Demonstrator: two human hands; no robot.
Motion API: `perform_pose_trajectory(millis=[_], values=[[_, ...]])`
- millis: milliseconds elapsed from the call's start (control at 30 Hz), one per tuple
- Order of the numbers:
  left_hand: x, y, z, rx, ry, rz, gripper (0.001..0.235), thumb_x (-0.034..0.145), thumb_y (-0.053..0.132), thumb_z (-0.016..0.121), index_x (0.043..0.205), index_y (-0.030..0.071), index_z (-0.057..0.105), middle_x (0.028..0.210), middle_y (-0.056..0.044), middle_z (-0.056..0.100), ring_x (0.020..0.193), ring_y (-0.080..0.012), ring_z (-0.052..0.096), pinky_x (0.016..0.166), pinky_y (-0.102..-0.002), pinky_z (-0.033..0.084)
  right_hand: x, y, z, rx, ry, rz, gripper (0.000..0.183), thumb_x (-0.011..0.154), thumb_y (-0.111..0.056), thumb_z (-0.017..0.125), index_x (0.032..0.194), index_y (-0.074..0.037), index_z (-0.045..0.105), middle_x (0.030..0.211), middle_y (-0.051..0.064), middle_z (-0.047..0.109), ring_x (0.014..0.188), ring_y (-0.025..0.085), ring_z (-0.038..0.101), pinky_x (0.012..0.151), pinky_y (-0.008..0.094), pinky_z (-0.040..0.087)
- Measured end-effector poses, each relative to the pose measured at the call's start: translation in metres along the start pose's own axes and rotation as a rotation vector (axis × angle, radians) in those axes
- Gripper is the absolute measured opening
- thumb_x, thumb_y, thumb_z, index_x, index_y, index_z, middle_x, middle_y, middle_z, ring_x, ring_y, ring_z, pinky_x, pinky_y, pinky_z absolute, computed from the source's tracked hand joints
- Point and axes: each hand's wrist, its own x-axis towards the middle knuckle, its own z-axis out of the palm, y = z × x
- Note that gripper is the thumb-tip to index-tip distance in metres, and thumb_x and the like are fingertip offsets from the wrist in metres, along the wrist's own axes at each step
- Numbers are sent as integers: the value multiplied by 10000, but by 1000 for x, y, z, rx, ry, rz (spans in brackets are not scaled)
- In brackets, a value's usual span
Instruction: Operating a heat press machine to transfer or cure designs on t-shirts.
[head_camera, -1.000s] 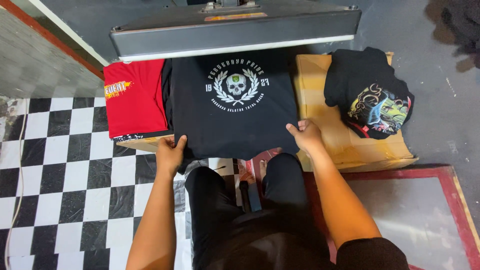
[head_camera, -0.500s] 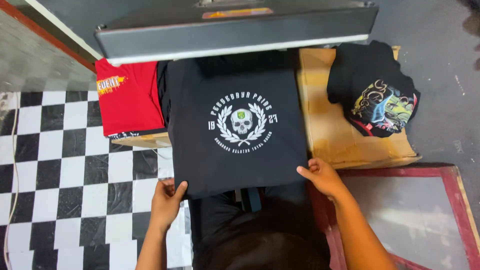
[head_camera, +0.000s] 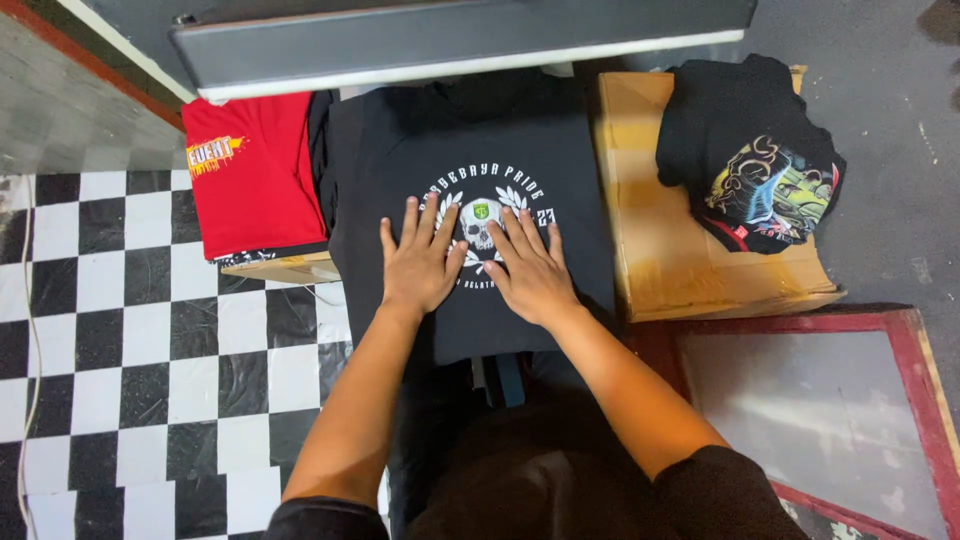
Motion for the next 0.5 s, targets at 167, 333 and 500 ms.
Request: perform_pose_trajectory(millis=[167, 333, 500], values=[[-7, -11, 1, 15, -32, -137, 678, 1008, 552, 432, 1578, 188, 395, 1663, -130, 280, 1543, -345, 182, 1200, -623, 102, -7, 46, 7, -151, -17, 140, 672, 1050, -494, 339, 1611, -139, 238, 1691, 106, 170, 1560, 284, 98, 1220, 569, 25], [-10, -10, -3, 26, -12, -171, 691, 1038, 552, 424, 1585, 132, 390, 1666, -164, 277, 1556, -378, 177, 1211, -618, 113, -4, 40, -5, -127, 80, 271, 698, 1059, -477, 354, 1612, -66, 241, 1702, 141, 168, 1575, 287, 99, 1226, 587, 29], [-12, -11, 0, 57, -28, -177, 696, 1023, 546, 429, 1581, 130, 395, 1664, -163, 278, 1552, -370, 176, 1204, -622, 120, -7, -8, 11, -216, -42, -27, 733, 1005, -500, 442, 1574, -71, 271, 1665, 145, 193, 1539, 371, 92, 1196, 596, 38]])
